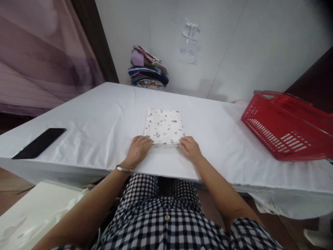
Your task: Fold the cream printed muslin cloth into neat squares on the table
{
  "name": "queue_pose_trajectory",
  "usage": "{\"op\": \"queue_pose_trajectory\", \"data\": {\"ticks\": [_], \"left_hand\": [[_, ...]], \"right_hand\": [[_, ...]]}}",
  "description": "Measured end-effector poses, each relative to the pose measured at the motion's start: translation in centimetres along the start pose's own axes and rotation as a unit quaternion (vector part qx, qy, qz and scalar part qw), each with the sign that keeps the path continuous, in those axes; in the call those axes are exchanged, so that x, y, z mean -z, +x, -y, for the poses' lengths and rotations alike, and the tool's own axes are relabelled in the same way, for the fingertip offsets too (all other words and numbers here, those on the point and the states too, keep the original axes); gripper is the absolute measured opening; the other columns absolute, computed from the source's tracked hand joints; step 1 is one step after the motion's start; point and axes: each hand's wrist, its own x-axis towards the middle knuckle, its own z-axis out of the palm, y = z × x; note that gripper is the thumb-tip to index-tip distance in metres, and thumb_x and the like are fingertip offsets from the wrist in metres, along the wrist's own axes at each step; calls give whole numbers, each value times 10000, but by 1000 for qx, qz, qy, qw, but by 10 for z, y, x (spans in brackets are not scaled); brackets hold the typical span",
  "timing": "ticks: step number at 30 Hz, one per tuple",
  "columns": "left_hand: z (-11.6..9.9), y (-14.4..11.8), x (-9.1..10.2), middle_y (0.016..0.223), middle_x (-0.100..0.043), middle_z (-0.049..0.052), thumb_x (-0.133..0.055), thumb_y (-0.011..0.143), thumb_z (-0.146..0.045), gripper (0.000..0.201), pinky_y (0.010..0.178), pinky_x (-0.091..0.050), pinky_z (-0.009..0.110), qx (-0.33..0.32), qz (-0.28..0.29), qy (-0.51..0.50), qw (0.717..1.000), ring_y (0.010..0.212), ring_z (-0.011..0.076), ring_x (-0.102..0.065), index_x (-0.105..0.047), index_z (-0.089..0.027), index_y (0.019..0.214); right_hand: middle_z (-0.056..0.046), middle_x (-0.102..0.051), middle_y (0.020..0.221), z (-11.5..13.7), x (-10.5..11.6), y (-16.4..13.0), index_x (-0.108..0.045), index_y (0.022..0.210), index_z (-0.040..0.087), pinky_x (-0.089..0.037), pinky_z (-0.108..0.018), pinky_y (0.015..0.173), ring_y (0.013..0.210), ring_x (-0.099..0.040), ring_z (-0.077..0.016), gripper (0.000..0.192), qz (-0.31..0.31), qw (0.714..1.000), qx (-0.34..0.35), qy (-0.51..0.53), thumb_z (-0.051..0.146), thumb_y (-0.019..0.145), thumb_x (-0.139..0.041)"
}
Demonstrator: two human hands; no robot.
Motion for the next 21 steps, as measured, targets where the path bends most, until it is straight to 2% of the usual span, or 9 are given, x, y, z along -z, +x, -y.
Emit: {"op": "queue_pose_trajectory", "data": {"ticks": [8,18,21], "left_hand": [[-9,5,-1,1023,-685,62,-520,892,-364,253,947,-357,423,10,6,-17,1000,963,218,-575,-644,-207,1046],[-7,9,-7,986,-693,49,-456,922,-326,238,942,-360,420,40,18,-28,999,927,205,-586,-661,-228,992],[-7,8,-8,982,-692,51,-459,917,-314,230,952,-353,438,44,24,-35,998,928,212,-584,-667,-233,976]], "right_hand": [[-82,-619,1013,-2,-1,0,-619,1091,213,-509,-376,823,954,-548,-218,241,15,1000,0,-2,266,872,-532],[-78,-608,1055,-6,3,-3,-609,1130,231,-506,-381,870,1002,-543,-212,274,42,999,-12,8,224,894,-470],[-79,-615,995,-7,3,-3,-625,1091,232,-516,-379,831,956,-553,-212,270,19,999,-26,-13,204,908,-427]]}}
